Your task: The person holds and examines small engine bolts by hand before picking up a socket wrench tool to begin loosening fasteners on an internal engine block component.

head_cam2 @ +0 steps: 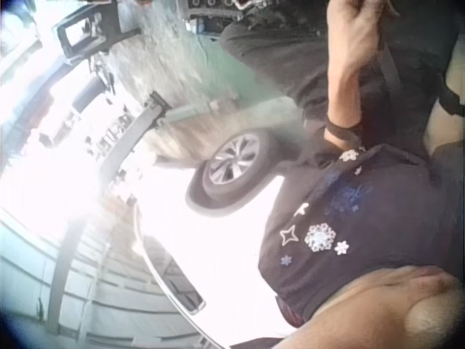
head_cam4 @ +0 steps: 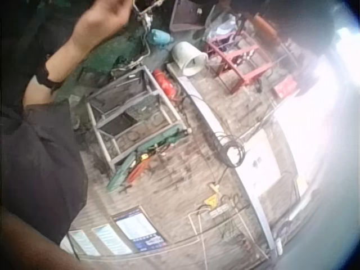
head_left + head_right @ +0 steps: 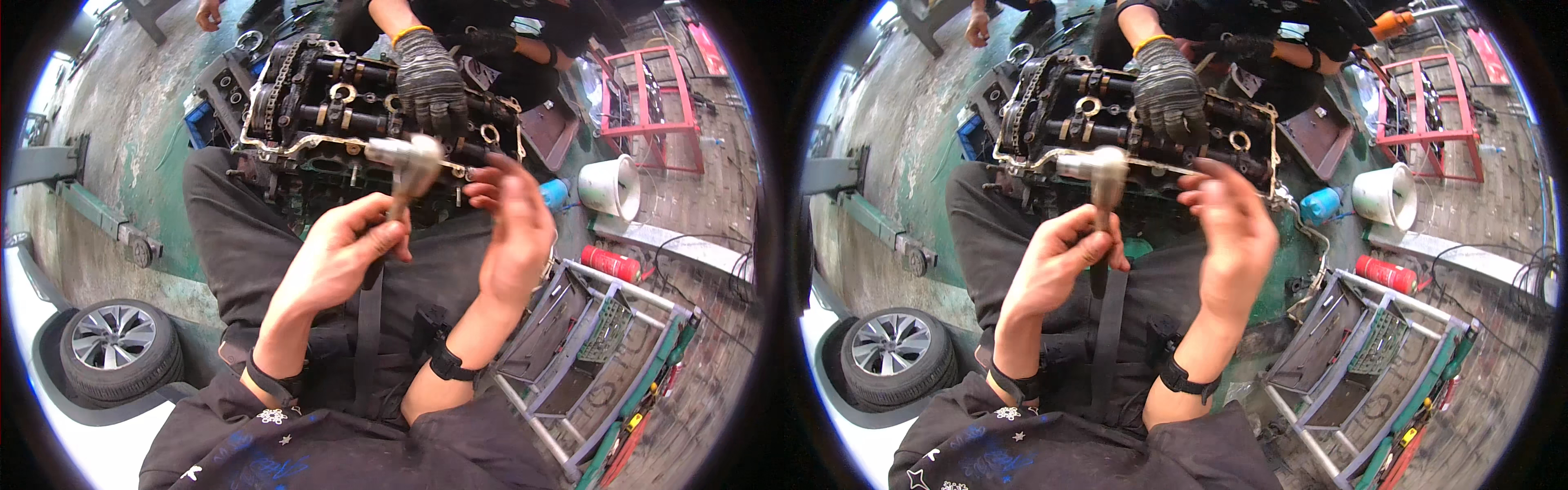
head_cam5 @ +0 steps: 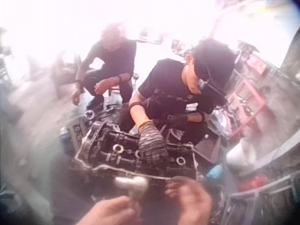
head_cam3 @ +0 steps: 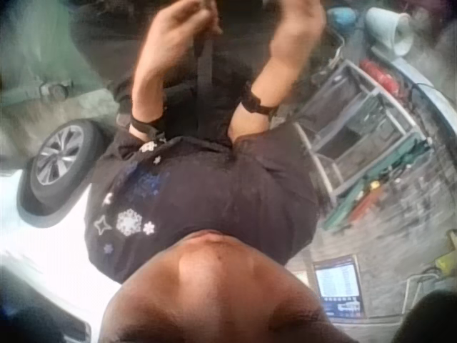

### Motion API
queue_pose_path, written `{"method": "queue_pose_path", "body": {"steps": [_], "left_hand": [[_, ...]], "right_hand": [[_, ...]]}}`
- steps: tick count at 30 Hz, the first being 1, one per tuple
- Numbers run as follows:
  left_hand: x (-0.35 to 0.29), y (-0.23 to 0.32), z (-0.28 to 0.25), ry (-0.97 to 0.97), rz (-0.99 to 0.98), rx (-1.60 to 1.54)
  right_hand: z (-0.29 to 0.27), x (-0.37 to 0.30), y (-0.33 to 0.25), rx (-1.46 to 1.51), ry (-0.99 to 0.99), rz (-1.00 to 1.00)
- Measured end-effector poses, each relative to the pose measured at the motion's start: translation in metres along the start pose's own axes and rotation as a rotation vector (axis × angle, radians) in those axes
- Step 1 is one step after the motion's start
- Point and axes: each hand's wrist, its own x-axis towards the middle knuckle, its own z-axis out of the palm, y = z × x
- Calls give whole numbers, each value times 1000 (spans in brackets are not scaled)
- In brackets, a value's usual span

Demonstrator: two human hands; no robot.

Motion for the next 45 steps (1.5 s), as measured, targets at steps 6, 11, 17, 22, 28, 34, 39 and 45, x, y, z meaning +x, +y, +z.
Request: {"method": "queue_pose_path", "body": {"steps": [6,11,17,22,28,34,39,45], "left_hand": [[-4,9,1,35,-2,34],[-8,11,-2,92,61,141],[-17,42,-22,104,-44,427],[-18,80,-50,153,134,1117],[-11,25,-153,290,118,1445],[-44,-3,-79,-10,136,1237],[-62,-8,7,-497,662,1081],[-71,-16,32,-548,861,1031]], "right_hand": [[39,-14,3,75,-269,168],[54,-16,11,42,-249,163],[68,-23,14,85,-223,10],[69,-26,13,92,-282,-132],[62,-25,8,66,-328,-140],[55,-20,19,58,-282,18],[65,-16,32,-48,-154,-87],[69,-20,42,-174,-199,-83]]}}
